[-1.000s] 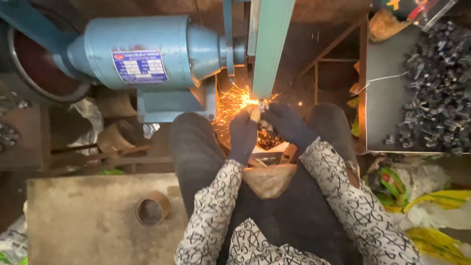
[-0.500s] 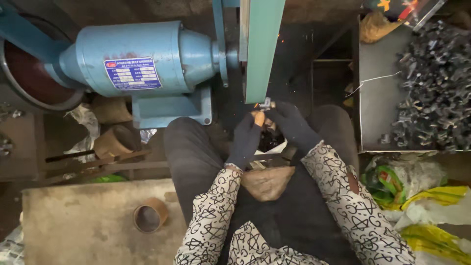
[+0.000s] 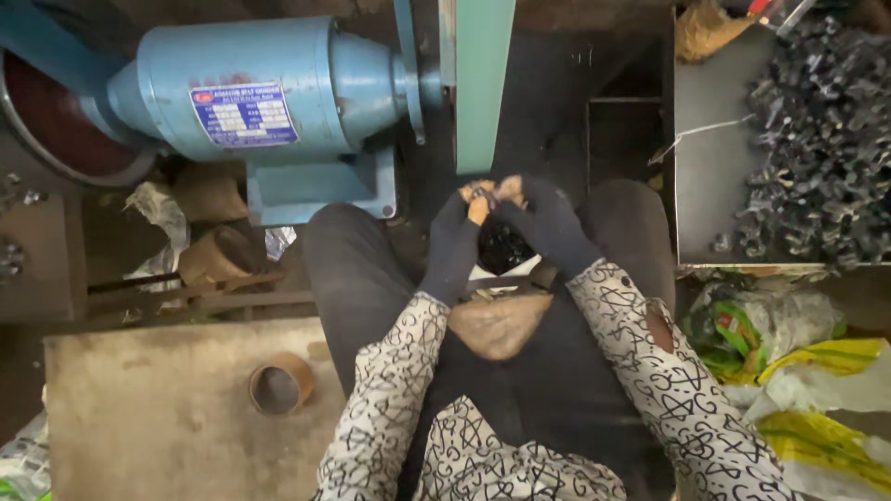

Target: The person sits on the floor at a bench grinder and grinds small metal components one at a time against the spinning abrasive wheel, producing sparks, then places each finished part onto a tray holding a pile of similar ground parts, repeating the cycle.

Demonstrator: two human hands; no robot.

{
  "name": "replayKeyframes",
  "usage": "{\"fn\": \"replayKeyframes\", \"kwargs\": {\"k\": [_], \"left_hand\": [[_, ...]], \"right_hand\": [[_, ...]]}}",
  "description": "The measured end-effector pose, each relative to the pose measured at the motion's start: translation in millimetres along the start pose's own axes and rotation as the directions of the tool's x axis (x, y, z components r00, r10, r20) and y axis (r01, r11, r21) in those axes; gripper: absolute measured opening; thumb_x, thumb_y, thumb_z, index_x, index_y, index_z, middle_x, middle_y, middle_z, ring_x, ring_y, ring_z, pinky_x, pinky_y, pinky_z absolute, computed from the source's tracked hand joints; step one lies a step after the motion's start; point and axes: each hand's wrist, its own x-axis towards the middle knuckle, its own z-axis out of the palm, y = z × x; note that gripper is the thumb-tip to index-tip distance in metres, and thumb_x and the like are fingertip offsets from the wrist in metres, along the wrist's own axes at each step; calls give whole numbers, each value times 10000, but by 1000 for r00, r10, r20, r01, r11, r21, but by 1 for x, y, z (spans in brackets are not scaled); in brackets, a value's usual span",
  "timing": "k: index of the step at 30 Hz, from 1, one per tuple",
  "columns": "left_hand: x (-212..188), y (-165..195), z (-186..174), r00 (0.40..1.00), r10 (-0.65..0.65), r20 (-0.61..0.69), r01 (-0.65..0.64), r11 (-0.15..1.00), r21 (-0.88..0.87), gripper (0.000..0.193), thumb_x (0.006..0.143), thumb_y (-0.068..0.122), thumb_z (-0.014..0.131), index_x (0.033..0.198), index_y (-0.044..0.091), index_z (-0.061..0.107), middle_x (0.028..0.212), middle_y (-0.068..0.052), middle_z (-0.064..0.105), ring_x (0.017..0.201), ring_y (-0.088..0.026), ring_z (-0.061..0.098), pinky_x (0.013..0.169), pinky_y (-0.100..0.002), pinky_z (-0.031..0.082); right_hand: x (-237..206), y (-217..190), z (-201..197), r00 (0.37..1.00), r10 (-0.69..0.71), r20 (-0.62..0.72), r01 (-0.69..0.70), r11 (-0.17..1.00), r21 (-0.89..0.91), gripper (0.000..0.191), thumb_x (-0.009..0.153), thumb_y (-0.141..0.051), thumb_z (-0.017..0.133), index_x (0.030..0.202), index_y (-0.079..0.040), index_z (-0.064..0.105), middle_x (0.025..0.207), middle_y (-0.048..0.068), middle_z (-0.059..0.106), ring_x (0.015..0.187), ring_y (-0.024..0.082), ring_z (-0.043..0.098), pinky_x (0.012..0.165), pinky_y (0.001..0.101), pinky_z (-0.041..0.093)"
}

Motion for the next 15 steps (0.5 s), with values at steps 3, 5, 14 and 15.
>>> {"fn": "replayKeyframes", "kwargs": {"k": [3, 5, 14, 15], "left_hand": [[-6, 1, -2, 980, -200, -7, 193, 951, -242, 287, 1070, 190, 577, 1254, -6, 678, 1079, -29, 707, 939, -93, 617, 837, -275, 507], [-8, 0, -4, 953, -299, 53, 295, 874, -386, 280, 1082, 188, 577, 1273, 12, 683, 986, -27, 681, 808, -101, 554, 720, -295, 477], [21, -21, -7, 971, 106, -216, 42, 808, 587, 226, 1026, 195, 627, 1032, -16, 708, 877, -143, 702, 797, -222, 669, 713, -371, 506], [21, -25, -4, 974, 66, -217, 43, 885, 463, 231, 990, 187, 594, 1052, -4, 707, 879, -144, 717, 796, -244, 689, 716, -378, 530]], "right_hand": [[-14, -2, 14, 992, 105, 64, -117, 967, 226, 181, 1020, -121, 628, 1121, 13, 697, 965, 51, 741, 878, 92, 672, 760, 270, 548], [-15, 0, 16, 982, 140, 124, -173, 933, 316, 172, 1041, -124, 593, 1106, 6, 684, 936, 42, 727, 836, 97, 659, 740, 279, 543], [31, 25, 8, 997, -65, 42, 75, 938, -337, 168, 1019, -172, 683, 1035, -6, 700, 861, 114, 670, 748, 145, 619, 677, 326, 495], [30, 28, 7, 997, -68, 32, 74, 970, -231, 163, 1018, -157, 662, 1065, -3, 687, 876, 91, 676, 756, 123, 633, 674, 300, 512]]}}
